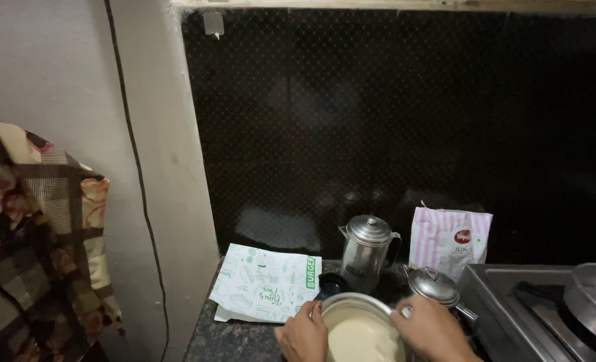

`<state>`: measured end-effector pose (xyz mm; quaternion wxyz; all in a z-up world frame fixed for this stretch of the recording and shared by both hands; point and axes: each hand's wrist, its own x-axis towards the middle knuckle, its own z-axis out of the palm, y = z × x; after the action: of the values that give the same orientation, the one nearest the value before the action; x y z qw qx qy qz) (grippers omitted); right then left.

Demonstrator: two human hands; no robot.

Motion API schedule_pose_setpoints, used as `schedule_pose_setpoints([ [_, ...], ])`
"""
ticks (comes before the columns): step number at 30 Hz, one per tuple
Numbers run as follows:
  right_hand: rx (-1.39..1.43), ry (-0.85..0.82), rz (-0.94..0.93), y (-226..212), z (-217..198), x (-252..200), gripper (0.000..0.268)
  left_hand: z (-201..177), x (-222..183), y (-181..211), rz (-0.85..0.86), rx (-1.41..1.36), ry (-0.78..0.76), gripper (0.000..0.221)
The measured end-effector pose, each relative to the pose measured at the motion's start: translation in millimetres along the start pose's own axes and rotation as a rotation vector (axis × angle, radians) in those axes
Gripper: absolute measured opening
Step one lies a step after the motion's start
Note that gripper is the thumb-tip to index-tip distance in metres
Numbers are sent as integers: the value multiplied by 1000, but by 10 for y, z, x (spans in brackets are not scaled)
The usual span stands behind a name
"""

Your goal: Whisking a light-colored batter or mixture in a stainless steel bowl with a hand whisk.

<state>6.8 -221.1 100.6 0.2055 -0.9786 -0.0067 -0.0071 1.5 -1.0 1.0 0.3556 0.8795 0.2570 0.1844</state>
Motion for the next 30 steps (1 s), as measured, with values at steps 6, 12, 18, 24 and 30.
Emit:
schedule_pose_setpoints([
  [6,702,-501,-101,529,777,491,32,-195,-32,137,-95,23,-83,26],
  [12,901,-365,72,229,703,321,29,-96,-2,26,-10,-38,-55,26],
  [18,422,-249,263,575,289,273,31,-101,-23,62,-49,1,-54,27],
  [24,1026,-434,101,1155,906,535,31,-39,-27,23,-40,-14,-25,27],
  [30,1115,-175,281,865,737,351,34,8,5,-27,-6,-24,16,26],
])
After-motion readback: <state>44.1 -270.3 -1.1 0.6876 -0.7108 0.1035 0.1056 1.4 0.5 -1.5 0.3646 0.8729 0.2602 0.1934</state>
